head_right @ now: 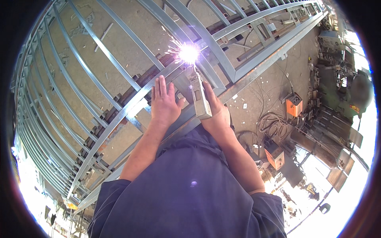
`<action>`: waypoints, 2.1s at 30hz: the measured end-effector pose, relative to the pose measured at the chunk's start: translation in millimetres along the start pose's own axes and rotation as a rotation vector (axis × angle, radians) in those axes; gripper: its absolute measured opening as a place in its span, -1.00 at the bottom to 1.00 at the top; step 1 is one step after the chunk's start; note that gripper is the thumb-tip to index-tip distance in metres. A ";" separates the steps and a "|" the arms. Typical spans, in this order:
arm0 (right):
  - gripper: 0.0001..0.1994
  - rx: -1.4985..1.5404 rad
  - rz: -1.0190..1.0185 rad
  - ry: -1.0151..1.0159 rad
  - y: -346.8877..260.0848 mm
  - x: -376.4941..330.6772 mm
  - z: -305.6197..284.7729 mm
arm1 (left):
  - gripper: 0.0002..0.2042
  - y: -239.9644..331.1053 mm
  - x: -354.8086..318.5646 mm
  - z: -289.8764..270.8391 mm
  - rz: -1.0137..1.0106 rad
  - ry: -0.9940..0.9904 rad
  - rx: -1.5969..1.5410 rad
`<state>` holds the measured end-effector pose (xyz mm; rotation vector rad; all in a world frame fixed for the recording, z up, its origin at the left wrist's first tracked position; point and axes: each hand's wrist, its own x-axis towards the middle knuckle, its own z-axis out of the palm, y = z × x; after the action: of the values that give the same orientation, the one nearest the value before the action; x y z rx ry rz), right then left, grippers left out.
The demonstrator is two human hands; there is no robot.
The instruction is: The person welds joints on a large metal frame using a handheld welding torch. They move along the frame, positioning the torch at intersections and applying welds while sparks are visible.
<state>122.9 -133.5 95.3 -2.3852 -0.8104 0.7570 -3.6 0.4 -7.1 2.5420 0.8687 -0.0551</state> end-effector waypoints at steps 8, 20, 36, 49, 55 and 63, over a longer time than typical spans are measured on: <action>-0.14 -0.015 0.013 -0.002 0.7 -2.1 -0.9 | -0.27 0.9 0.4 -2.3 -0.013 -0.016 0.009; -0.20 0.078 -0.029 -0.004 3.3 -18.2 -12.5 | -0.30 0.3 1.0 -4.9 -0.021 -0.092 0.069; -0.21 0.193 0.072 0.322 89.1 -103.0 -63.3 | -0.33 72.5 40.1 36.8 -0.207 -0.096 -0.737; -0.22 0.288 0.055 0.195 176.6 -95.0 -116.3 | -0.50 100.3 71.0 73.5 -0.512 -0.394 -0.819; -0.21 0.322 -0.048 0.108 204.6 -73.3 -143.5 | -0.47 95.1 71.6 71.9 -0.502 -0.415 -0.793; -0.21 0.338 -0.045 0.016 222.4 -43.6 -170.6 | -0.48 105.3 76.4 52.5 -0.532 -0.515 -0.771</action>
<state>287.8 -364.3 96.8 -2.0635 -0.6675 0.7865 125.2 -52.0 -25.5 1.4475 1.0572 -0.4278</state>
